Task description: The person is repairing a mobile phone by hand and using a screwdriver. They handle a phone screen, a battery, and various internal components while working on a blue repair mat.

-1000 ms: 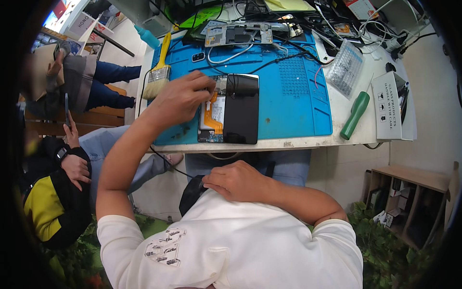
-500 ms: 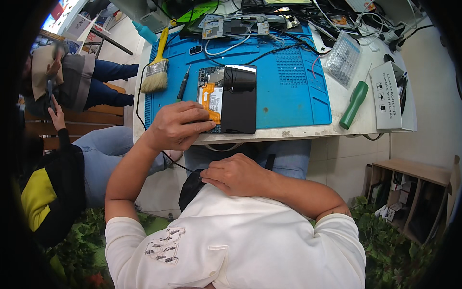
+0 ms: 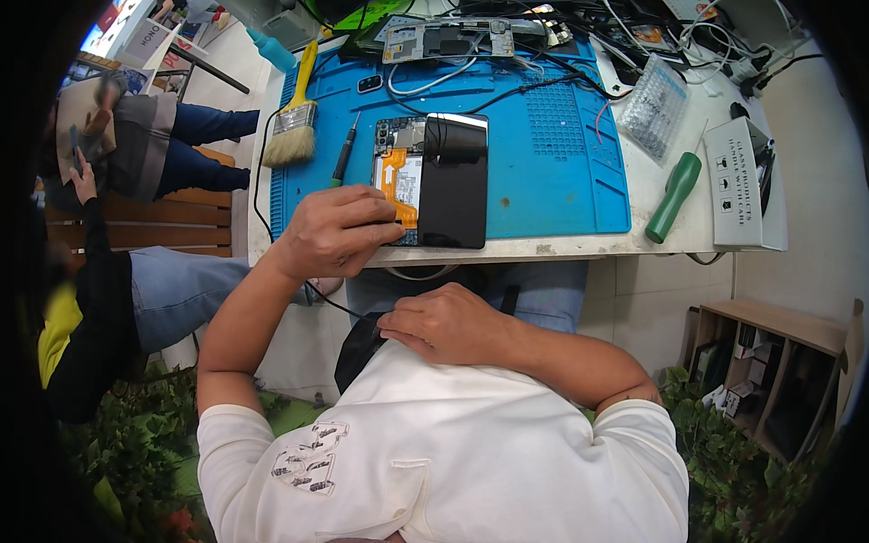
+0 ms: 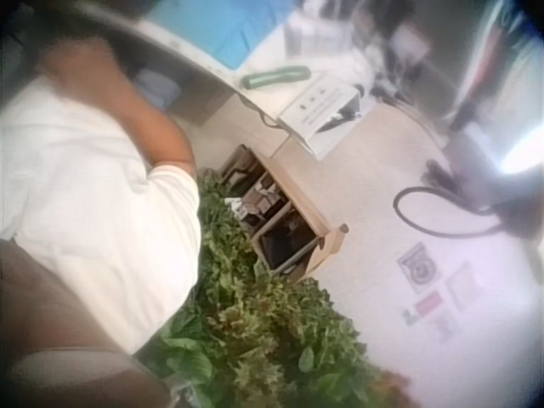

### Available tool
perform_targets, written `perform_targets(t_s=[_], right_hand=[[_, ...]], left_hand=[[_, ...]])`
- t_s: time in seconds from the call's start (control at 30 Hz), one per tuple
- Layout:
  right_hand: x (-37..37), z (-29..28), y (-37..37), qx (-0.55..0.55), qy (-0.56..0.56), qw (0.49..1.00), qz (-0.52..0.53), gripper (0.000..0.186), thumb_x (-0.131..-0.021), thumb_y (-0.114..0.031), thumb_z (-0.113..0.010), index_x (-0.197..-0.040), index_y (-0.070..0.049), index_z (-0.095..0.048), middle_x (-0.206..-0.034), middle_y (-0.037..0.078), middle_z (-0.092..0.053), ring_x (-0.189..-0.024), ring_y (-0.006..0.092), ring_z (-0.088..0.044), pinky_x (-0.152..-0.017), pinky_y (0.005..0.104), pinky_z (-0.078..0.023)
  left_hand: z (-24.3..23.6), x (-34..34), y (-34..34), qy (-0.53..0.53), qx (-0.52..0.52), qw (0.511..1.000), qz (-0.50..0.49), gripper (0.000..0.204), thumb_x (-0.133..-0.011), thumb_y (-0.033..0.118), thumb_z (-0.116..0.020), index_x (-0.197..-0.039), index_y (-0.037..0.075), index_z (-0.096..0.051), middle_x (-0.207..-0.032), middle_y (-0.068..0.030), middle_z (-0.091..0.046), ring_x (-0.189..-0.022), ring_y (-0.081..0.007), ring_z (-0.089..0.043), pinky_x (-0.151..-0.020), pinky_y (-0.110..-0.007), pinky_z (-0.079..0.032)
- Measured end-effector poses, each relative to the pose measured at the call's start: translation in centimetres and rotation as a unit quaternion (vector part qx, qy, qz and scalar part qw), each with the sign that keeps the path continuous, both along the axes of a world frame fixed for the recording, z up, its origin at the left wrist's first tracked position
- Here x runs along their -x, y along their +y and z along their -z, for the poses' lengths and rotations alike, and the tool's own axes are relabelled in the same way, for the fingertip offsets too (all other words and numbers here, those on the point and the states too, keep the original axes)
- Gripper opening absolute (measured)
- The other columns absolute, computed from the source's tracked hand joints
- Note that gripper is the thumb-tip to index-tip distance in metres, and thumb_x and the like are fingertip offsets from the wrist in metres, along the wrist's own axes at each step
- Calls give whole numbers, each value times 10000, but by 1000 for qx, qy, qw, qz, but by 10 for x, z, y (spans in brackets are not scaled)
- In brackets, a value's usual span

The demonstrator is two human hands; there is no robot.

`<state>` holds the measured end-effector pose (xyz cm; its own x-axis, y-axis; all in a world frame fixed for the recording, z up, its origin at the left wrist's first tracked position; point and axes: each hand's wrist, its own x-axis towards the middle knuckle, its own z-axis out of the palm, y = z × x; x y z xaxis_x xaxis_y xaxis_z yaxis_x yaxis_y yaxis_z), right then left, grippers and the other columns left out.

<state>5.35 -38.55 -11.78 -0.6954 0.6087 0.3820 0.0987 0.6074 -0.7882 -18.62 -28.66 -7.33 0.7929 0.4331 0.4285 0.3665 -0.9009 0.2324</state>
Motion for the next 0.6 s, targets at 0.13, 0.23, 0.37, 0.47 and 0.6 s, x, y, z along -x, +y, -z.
perform_targets(t_s=[0.13,0.23,0.37,0.47,0.6], right_hand=[[0,0,1,-3,-2,1000,-8,165,-1003,-175,-831,-1065,-21,-838,-865,82,-754,-734,286,-764,-637,409,-625],[0,1,1,-2,-7,1000,-8,169,-998,-175,-832,-1069,-22,-838,-869,81,-755,-735,285,-763,-640,406,-628],[1,1,0,-7,-5,1000,-14,186,-1003,-190,-836,-1082,-22,-839,-877,84,-763,-751,290,-774,-660,408,-640],[-2,1,-3,43,24,999,20,209,-1018,-211,-839,-1093,-18,-808,-931,102,-794,-791,307,-794,-692,403,-650],[-13,1,-2,178,10,982,56,233,-1058,-184,-820,-1136,-5,-692,-1002,149,-828,-793,292,-818,-712,376,-648]], left_hand=[[0,-2,-1,7,-9,1000,-4,228,-787,48,-844,-1010,91,-840,-1041,-31,-777,-1001,-222,-777,-767,-372,-645],[1,-6,-3,14,-10,1000,-16,269,-769,30,-847,-1031,92,-836,-1056,-32,-781,-1013,-226,-772,-773,-373,-643],[-3,-3,-5,3,27,999,-29,333,-740,-17,-827,-1055,91,-837,-1060,-44,-787,-994,-238,-771,-773,-375,-640],[-10,2,-11,-41,65,996,-40,346,-743,-41,-803,-1060,91,-842,-1023,-66,-794,-919,-260,-776,-750,-381,-637],[-26,5,-43,-103,237,966,-32,319,-780,-53,-800,-1062,88,-848,-966,-95,-803,-818,-303,-778,-716,-392,-633]])
